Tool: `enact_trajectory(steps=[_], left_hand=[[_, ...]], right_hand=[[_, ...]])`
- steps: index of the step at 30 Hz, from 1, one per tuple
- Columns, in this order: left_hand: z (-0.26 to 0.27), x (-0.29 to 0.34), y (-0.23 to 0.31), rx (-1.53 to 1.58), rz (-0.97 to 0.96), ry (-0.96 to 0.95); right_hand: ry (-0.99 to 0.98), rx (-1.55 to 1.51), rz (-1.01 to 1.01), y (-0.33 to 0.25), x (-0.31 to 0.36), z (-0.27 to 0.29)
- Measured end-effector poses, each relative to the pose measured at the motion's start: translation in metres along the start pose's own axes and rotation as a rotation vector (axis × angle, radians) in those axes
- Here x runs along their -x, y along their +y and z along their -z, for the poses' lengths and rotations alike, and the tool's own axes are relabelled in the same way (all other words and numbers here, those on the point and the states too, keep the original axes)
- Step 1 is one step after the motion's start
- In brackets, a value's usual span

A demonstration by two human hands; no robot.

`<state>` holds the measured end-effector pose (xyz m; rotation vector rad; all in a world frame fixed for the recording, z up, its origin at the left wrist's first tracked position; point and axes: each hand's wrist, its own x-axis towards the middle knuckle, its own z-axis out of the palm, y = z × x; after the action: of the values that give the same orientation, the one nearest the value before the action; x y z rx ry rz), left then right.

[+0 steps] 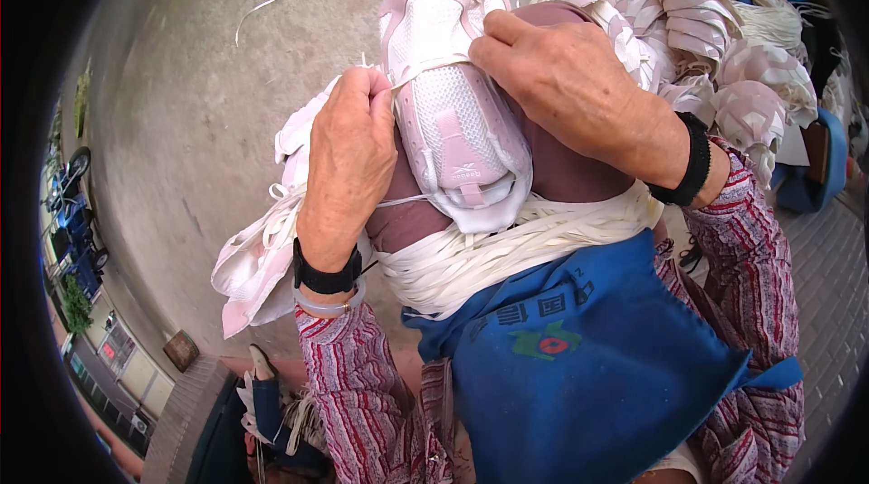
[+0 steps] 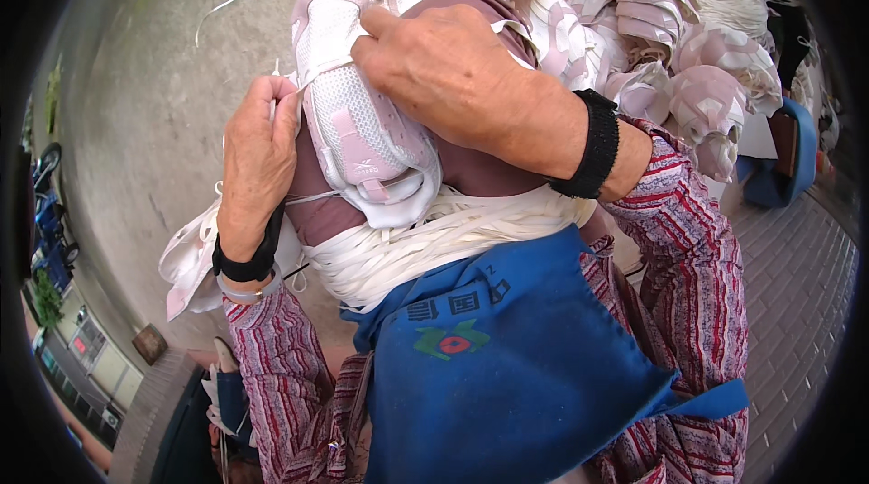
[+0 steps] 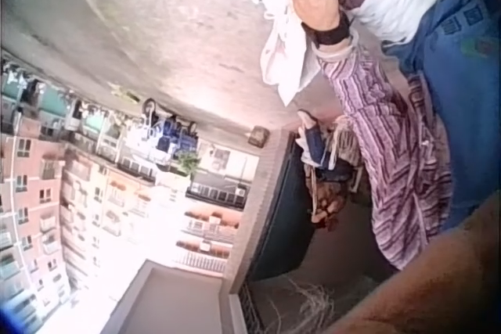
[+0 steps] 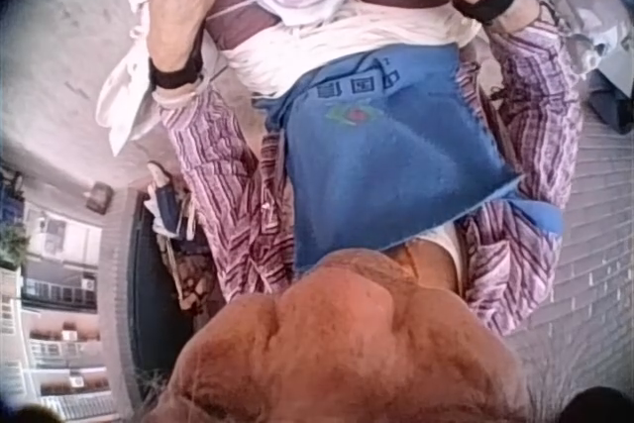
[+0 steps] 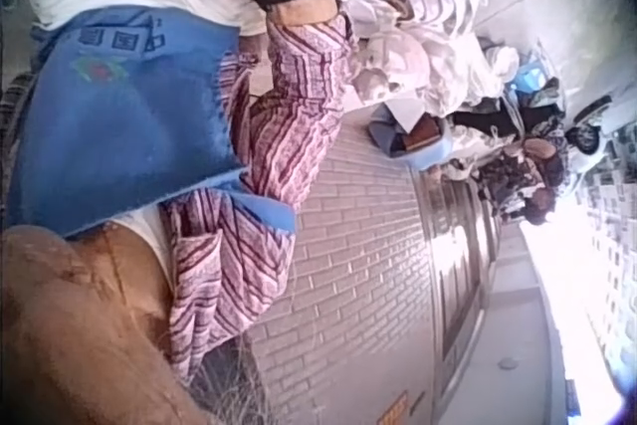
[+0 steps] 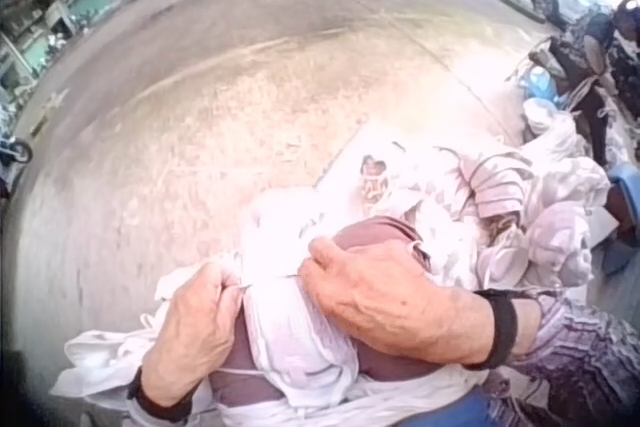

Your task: The person laces a shoe by hand, threading a lace through the eyelets and pulling it tight, then sets it aside. They pick up another shoe from a pile and repeat the lacing process.

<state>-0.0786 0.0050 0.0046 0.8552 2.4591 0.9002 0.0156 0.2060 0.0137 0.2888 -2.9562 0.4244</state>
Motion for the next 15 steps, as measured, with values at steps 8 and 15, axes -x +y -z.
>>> enact_trajectory(steps=[8,15], left_hand=[[-0.009,0.0,-0.011,-0.237,-0.18,0.094],[-0.003,0.001,-0.007,-0.226,-0.146,0.175]], right_hand=[[-0.048,0.031,0.066,0.007,-0.008,0.001],[0.01,-0.087,0.005,0.009,-0.004,0.001]])
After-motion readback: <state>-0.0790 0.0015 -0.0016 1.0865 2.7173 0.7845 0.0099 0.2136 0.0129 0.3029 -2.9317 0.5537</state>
